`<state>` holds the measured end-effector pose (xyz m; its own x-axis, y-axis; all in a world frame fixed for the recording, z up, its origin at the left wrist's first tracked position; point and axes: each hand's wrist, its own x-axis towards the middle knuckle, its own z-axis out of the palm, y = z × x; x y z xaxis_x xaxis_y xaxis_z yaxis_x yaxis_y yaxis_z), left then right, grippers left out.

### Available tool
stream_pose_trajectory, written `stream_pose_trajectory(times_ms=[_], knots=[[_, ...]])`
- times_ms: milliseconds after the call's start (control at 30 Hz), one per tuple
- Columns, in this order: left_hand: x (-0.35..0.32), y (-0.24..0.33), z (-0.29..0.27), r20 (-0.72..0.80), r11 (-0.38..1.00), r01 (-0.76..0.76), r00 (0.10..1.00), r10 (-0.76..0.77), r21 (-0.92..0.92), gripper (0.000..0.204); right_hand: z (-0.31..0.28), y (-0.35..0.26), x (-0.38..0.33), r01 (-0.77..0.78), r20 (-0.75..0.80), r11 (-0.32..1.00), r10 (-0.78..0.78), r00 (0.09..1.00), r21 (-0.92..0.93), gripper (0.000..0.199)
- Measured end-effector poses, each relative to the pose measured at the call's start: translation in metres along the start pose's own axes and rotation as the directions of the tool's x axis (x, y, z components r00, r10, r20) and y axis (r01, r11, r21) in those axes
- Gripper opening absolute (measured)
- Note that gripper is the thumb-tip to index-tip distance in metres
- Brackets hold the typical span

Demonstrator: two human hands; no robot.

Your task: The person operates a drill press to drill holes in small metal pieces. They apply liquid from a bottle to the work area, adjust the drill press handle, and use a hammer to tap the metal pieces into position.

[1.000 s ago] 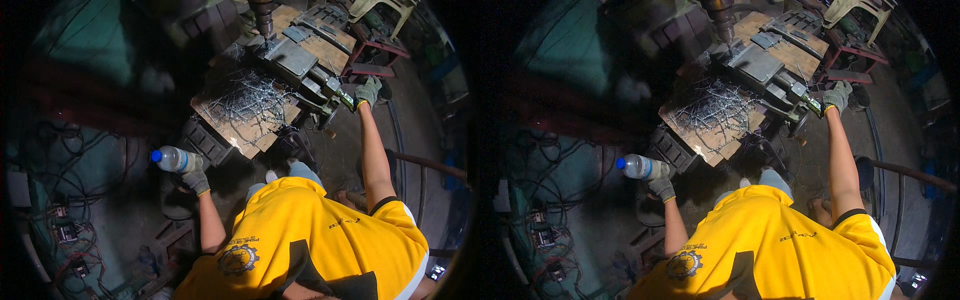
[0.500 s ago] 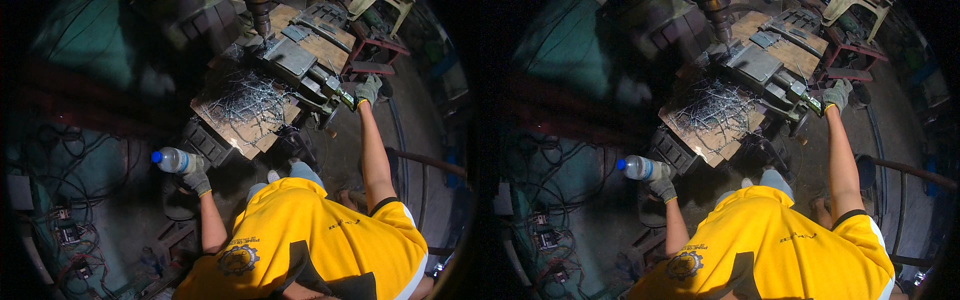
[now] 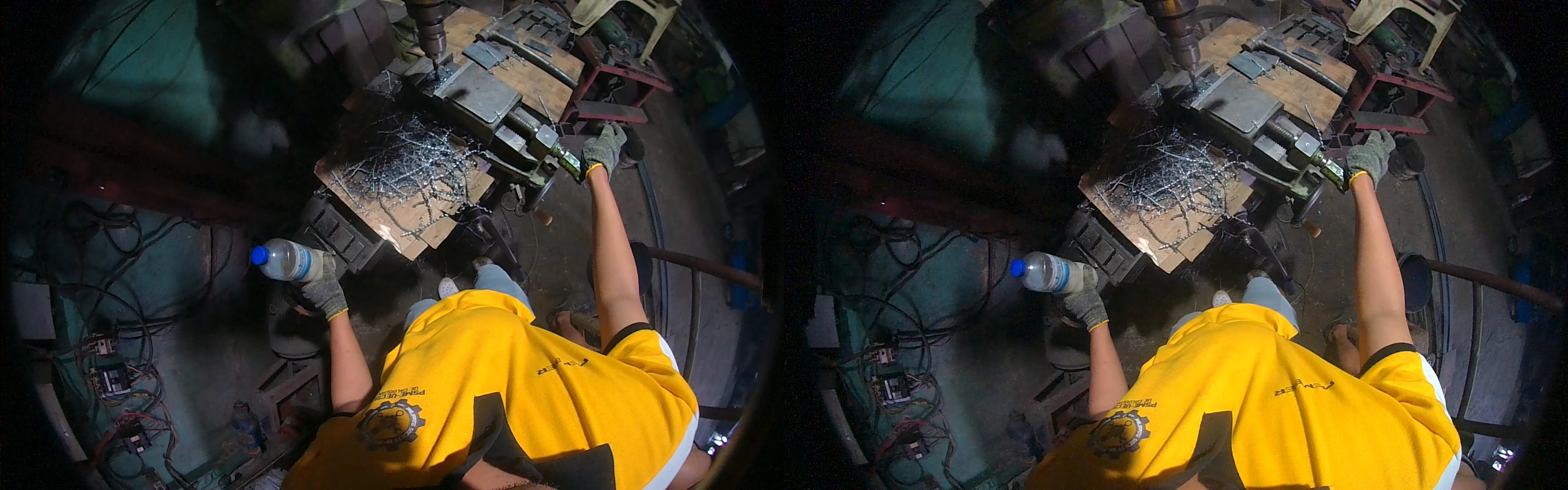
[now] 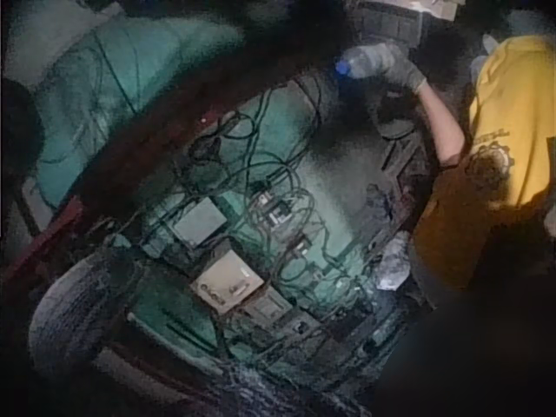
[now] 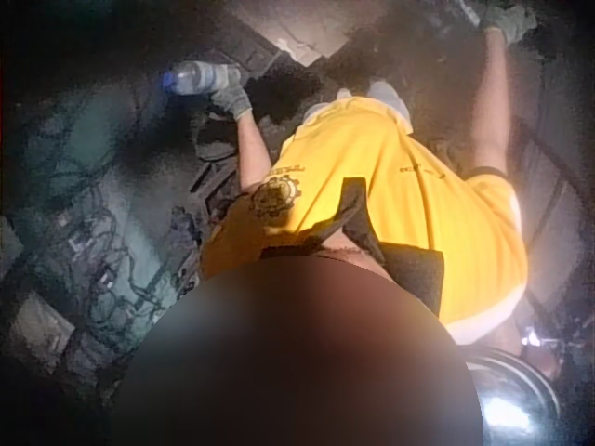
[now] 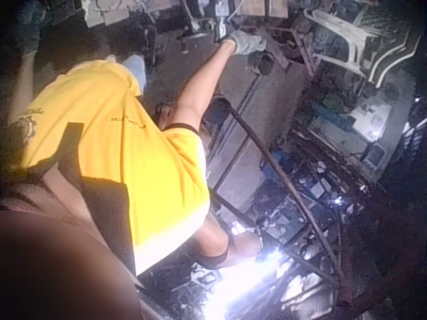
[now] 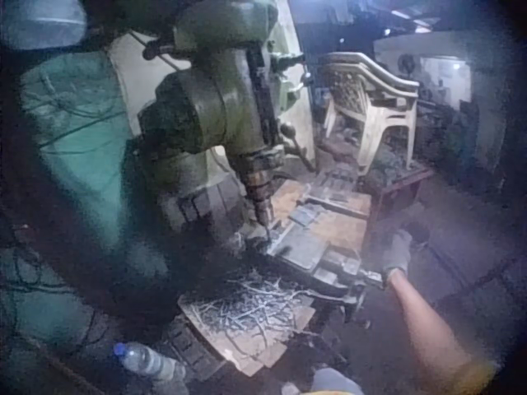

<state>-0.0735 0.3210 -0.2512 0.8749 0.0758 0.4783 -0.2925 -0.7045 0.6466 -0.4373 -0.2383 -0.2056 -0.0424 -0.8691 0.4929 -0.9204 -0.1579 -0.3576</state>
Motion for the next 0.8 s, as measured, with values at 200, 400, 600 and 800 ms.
stream_pose_trajectory(times_ms=[200,400,600,800], knots=[[0.004,-0.01,0.008,0.149,0.968,0.245,0.96,-0.235,-0.048,0.086,0.002,0.004,0.003,0.021,-0.028,0.998,-0.019,0.999,0.053,0.051],[0.004,-0.011,0.006,0.363,0.968,-0.006,0.928,-0.087,0.25,0.036,0.011,0.017,0.019,0.114,0.181,0.964,-0.071,0.981,-0.241,0.054],[0.004,-0.004,-0.004,0.203,0.951,0.267,0.951,-0.234,-0.157,0.078,0.031,0.043,0.032,0.218,-0.003,0.965,-0.221,0.975,-0.144,0.045],[0.014,0.003,-0.011,0.136,0.91,0.204,0.977,-0.165,-0.361,0.072,0.033,0.047,0.035,0.246,-0.015,0.95,-0.253,0.967,-0.191,0.042]])
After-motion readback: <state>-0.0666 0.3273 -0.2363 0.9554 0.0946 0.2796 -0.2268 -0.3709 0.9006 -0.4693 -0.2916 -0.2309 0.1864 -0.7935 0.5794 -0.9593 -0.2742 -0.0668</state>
